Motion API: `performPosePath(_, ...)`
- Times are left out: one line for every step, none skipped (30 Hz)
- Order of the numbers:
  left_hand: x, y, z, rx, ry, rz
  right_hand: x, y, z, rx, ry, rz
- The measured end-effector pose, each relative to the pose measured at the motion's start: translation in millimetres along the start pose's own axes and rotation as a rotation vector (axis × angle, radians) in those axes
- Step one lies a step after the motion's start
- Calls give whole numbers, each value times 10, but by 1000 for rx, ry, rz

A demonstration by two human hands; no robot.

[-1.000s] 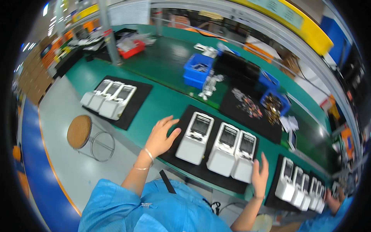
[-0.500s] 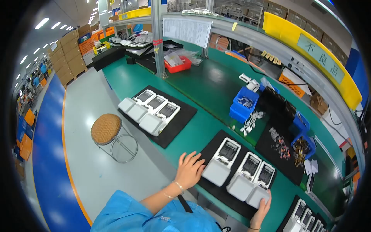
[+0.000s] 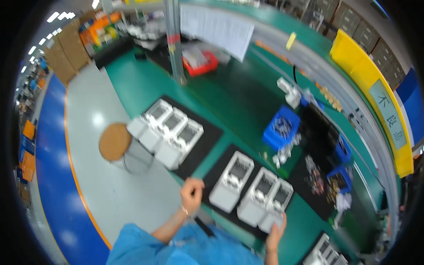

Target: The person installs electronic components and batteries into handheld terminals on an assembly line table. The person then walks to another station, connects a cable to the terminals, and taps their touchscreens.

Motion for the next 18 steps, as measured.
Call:
performPosePath(-25,-52,-25,-99,9,-129,-15,-122,4,-88,-3,7)
performPosePath(-69,-141,-34,-190,32,-270,-22,-191,-3,-150,-14,28)
performPosePath(-87,-159,-64,-347,60,-467,-52,-308,3,-256,-7,12)
performPosePath(7,-112,-129,-362,31,-547,-91,-319,-43,-245,-20,80)
performPosePath(-14,-233,-108,-429,112,-450,-142,-252,-135,-266,-22,161)
performPosePath(-38,-289,-76,-766,257,-592,-200,-228,-232,-272,-19,223)
performPosePath(-94,-396,-97,-887,288,-630,-282,-292,-294,-301,-53,231)
performPosePath(-91,-417,-116,-920,326,-702,-377,-375,-352,-325,-82,232)
performPosePath(-81,-390,-136,-1002,402,-766,-473,-472,-432,-414,-49,271)
performPosePath(-50,-377,-145,-1081,483,-825,-543,-553,-512,-435,-35,310)
performPosePath(-21,-383,-152,-1155,477,-810,-571,-617,-582,-453,-27,342)
performPosePath(6,-389,-172,-1225,476,-791,-577,-642,-648,-470,-24,372)
performPosePath(22,-390,-197,-1291,478,-771,-580,-605,-712,-465,6,367)
performPosePath(29,-405,-217,-1324,494,-801,-581,-580,-734,-460,10,380)
performPosePath(54,-389,-252,-1353,511,-832,-579,-578,-734,-454,11,394)
performPosePath(50,-385,-276,-1380,527,-863,-577,-568,-729,-446,12,409)
performPosePath(29,-393,-293,-1437,570,-890,-584,-565,-689,-440,0,383)
performPosePath(15,-409,-304,-1494,614,-913,-601,-600,-607,-446,-3,395)
Point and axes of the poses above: each hand's wrist, its own x-axis towards the middle knuckle, its own z-axis out of the palm, y = z × x, the point moved 3 cm from there along x, towards the middle knuckle, and after that the axes turned 12 degrees about z, right-handed, at the moved point
